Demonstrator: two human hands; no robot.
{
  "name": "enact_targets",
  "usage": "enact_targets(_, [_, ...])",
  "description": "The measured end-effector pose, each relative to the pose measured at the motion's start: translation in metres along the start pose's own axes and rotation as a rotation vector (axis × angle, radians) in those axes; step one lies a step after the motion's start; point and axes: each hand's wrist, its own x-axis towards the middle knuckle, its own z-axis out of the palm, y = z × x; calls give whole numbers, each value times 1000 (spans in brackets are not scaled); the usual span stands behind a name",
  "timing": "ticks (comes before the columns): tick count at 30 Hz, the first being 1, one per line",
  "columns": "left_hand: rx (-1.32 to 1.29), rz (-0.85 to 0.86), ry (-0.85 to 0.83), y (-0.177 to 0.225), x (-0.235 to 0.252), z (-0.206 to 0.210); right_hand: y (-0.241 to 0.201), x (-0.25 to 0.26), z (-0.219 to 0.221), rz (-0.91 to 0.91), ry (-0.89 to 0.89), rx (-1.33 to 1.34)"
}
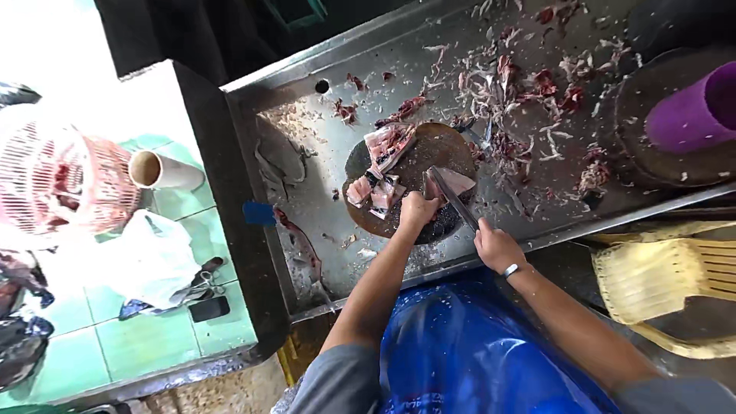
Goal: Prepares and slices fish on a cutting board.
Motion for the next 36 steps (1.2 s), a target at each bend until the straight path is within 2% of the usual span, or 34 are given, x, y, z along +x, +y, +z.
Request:
enact_targets(6, [-44, 11, -25, -4, 4, -4, -13, 3, -6, 55, 13, -98])
enact_targets(14, [-71, 3, -65, -6, 9, -7, -32, -4, -26, 115, -55, -192])
enact_targets(22, [-83, -4, -86, -6, 14, -7, -50, 20, -18, 128, 0, -154])
enact_targets(31, [-90, -27, -90, -4, 14, -9, -59, -9, -28, 192, -81, -231])
enact_targets(36, [-85, -13, -108, -3, 14, -13, -66, 10, -26, 189, -56, -182])
